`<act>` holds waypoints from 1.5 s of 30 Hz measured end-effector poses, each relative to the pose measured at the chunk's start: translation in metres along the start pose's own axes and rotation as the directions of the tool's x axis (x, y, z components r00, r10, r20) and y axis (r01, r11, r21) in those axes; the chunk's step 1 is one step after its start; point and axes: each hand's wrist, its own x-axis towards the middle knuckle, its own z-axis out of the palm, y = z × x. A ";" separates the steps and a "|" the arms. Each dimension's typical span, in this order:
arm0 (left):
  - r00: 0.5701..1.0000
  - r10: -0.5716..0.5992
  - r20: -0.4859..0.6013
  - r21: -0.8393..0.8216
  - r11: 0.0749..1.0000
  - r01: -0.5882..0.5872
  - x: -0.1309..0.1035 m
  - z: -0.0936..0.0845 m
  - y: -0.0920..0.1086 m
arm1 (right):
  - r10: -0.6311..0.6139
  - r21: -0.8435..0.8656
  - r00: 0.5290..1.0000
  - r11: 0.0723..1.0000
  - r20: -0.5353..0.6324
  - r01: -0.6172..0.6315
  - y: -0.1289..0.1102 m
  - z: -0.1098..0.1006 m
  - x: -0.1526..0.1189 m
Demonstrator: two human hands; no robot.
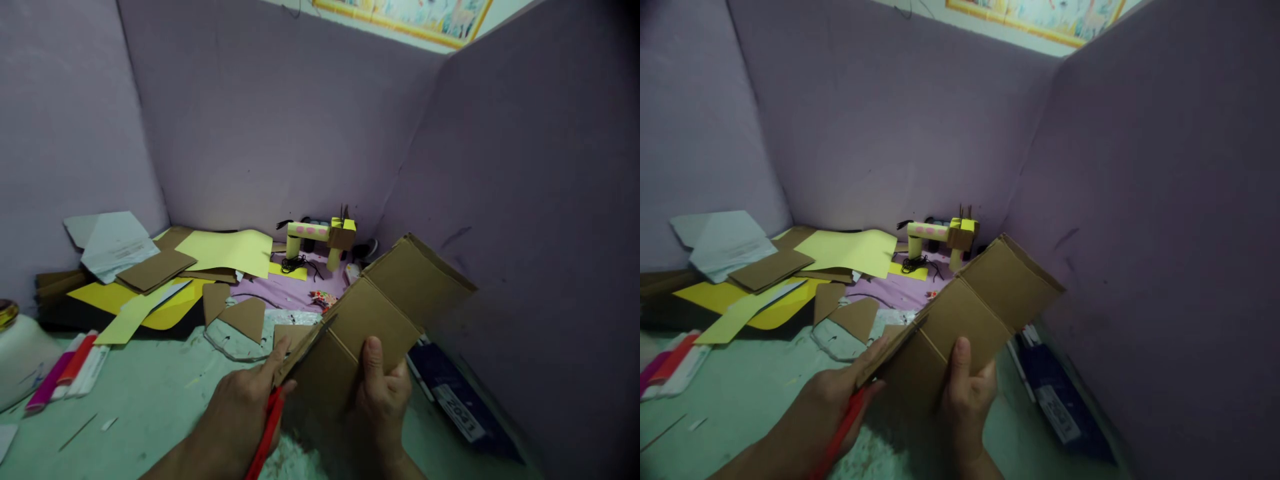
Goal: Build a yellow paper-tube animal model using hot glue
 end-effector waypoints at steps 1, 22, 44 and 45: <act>0.999 -0.032 -0.006 0.028 0.999 0.032 0.001 -0.002 0.003 | -0.004 -0.001 1.000 1.000 -0.002 0.004 -0.001 0.001 -0.001; 0.981 -0.180 0.077 0.206 0.965 0.161 0.021 -0.037 0.041 | -0.168 -0.229 0.976 0.964 -0.140 0.133 -0.007 -0.001 -0.007; 0.999 -0.044 0.009 0.172 0.984 0.042 0.019 -0.025 0.025 | 0.018 -0.003 1.000 1.000 -0.015 -0.018 -0.003 0.000 -0.004; 0.999 -0.045 -0.001 0.189 0.981 0.045 0.018 -0.025 0.027 | 0.004 -0.024 0.999 1.000 -0.046 -0.005 -0.002 0.000 -0.005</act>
